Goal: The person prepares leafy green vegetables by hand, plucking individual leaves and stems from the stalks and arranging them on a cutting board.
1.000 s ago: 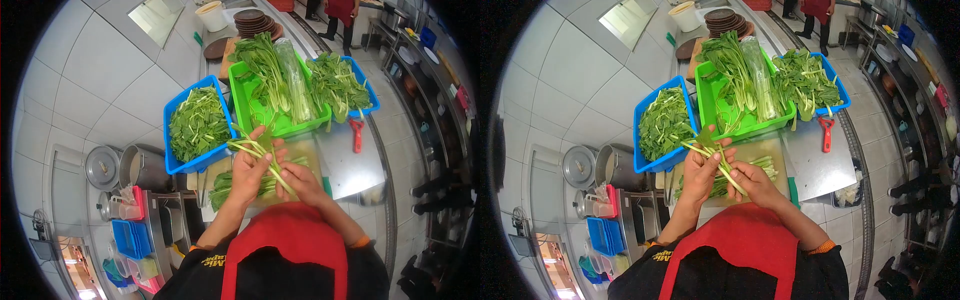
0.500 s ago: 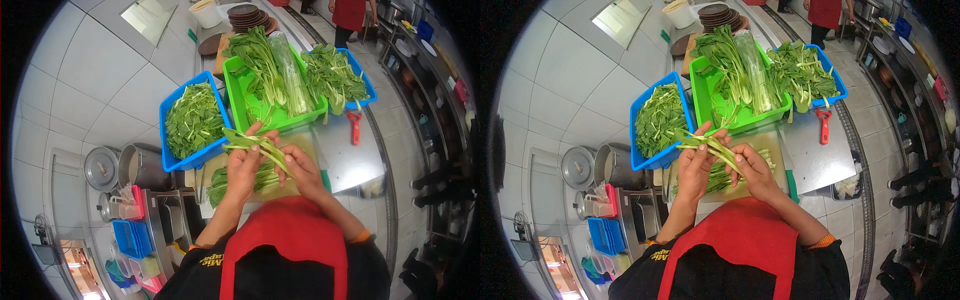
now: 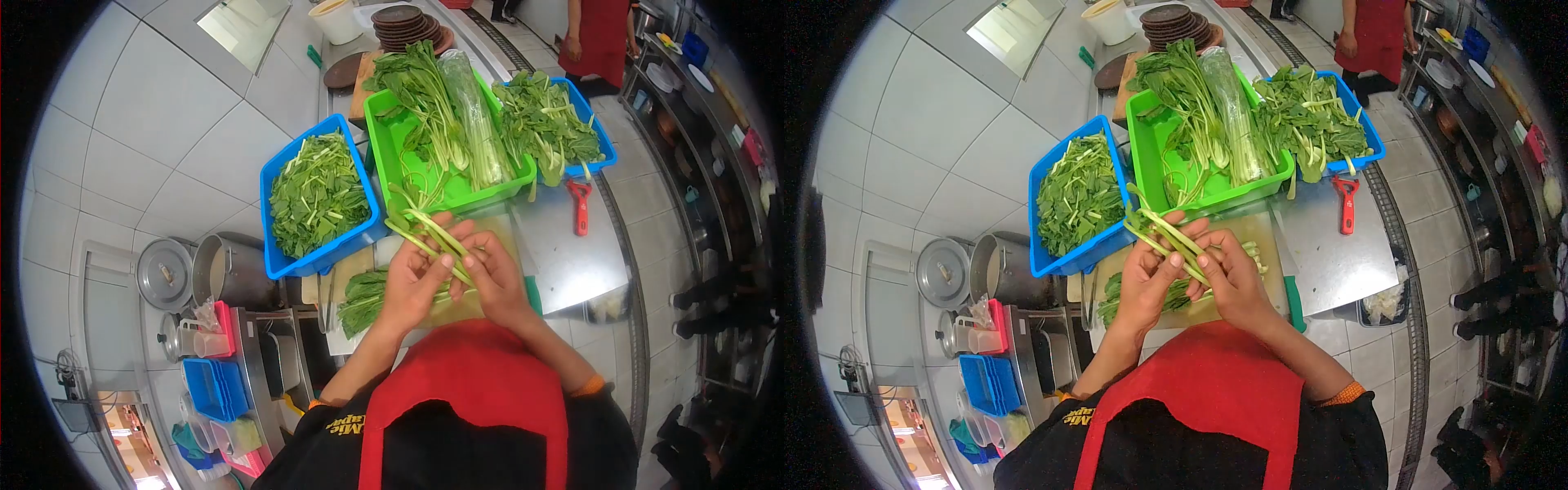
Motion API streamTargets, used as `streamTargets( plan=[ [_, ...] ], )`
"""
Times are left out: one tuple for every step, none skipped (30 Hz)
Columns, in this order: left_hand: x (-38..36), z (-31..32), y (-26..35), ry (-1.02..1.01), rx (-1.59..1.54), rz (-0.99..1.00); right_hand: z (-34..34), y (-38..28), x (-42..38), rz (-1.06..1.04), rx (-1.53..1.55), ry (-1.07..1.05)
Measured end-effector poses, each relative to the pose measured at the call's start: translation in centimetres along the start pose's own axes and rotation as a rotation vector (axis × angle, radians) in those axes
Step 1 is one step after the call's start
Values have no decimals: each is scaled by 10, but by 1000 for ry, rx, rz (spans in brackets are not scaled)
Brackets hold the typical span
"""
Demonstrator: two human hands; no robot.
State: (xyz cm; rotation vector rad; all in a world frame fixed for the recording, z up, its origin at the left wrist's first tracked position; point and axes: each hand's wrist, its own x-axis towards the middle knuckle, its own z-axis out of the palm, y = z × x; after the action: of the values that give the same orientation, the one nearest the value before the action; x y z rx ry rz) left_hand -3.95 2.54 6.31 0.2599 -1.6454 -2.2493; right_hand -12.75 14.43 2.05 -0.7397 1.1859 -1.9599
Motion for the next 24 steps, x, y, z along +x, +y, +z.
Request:
streamTargets(
  plan=[
    [0,1,2,1,0,0,2,0,0,-33,-26,8],
    [1,2,3,33,30,9,3,0,0,-66,-52,15],
    [1,3,4,65,60,19,3,0,-1,-66,-52,14],
    [2,2,4,65,60,20,3,1,-1,-48,-55,7],
    [2,2,5,87,79,23,3,1,-2,-31,-58,1],
    [2,2,6,108,98,25,3,1,-2,-31,-58,1],
    [2,1,5,108,99,25,3,2,-3,-29,-88,-10],
    [2,0,5,89,67,59,2,2,-3,-27,-117,-22],
    [2,-1,4,70,35,92,1,4,-3,-27,-115,-22],
    [2,-3,2,70,37,91,0,5,-3,-29,-143,-18],
    [2,-4,0,68,22,99,0,6,-3,-30,-172,-14],
    [2,-5,-1,65,7,108,1,7,-3,-30,-170,-14],
    [2,-5,-1,65,8,107,2,7,-2,-79,-207,13],
    [2,-4,-1,95,8,91,3,8,-2,-128,-244,40],
    [2,-4,-1,125,9,76,2,4,0,-129,-244,40],
    [2,-5,-4,125,9,76,-1,-2,5,-384,-520,111],
    [2,-8,-10,188,60,72,-2,-6,7,-641,-796,182],
    [3,-8,-12,251,110,69,-1,-3,4,-642,-796,180],
    [4,-6,-13,253,110,70,1,4,-1,-491,-505,223],
    [5,-1,-13,272,-86,5,2,8,-5,-335,-214,261],
    [5,1,-12,289,-282,-60,3,6,-5,-335,-213,260],
    [6,-2,-13,290,-282,-60,4,2,-5,-251,-184,259],
    [6,-5,-15,247,-519,-129,4,-3,-6,-168,-156,258],
    [7,-8,-16,200,-756,-198,5,-6,-6,-168,-156,257]
  ],
)
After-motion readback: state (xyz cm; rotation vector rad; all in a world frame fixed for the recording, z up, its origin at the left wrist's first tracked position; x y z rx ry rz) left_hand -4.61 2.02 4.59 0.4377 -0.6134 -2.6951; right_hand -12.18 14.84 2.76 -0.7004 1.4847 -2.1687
